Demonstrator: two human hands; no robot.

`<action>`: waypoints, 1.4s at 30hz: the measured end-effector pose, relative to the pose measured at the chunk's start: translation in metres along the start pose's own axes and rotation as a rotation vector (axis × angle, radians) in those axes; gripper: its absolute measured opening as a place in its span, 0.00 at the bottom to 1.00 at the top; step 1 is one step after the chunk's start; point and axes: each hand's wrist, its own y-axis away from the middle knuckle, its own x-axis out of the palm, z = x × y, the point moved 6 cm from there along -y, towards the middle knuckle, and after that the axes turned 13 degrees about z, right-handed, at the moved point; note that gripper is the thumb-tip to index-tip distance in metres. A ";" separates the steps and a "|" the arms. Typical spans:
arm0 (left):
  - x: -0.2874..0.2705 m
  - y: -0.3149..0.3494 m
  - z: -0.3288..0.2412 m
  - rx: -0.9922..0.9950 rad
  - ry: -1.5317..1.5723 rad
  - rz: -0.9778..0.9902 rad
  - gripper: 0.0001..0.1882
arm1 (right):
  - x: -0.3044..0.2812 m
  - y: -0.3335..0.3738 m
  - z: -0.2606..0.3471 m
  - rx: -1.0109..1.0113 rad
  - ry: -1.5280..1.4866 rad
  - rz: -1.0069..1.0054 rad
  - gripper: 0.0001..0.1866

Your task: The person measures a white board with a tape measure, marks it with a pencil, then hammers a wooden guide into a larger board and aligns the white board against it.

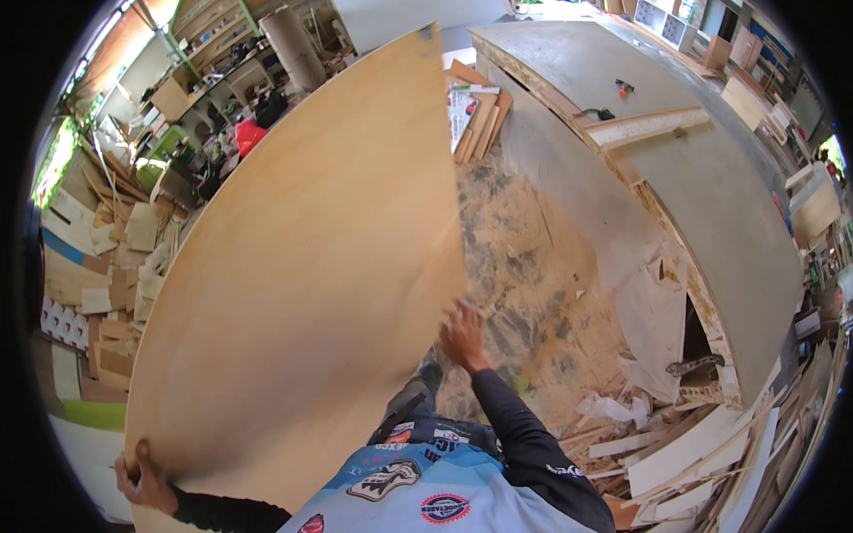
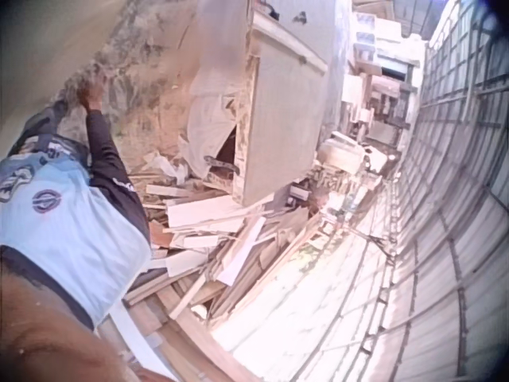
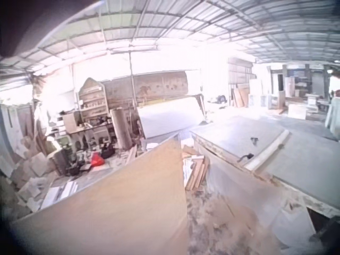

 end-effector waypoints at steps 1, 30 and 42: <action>0.006 -0.013 -0.006 0.007 -0.019 0.016 0.19 | 0.032 0.014 -0.040 0.068 0.005 0.140 0.17; 0.349 -0.482 -0.181 -0.083 -0.115 -0.308 0.23 | 0.167 -0.500 -0.351 0.821 -0.142 0.449 0.15; 0.579 -0.679 -0.171 -0.154 0.010 -0.216 0.27 | 0.241 -0.798 -0.378 0.602 -0.193 0.389 0.14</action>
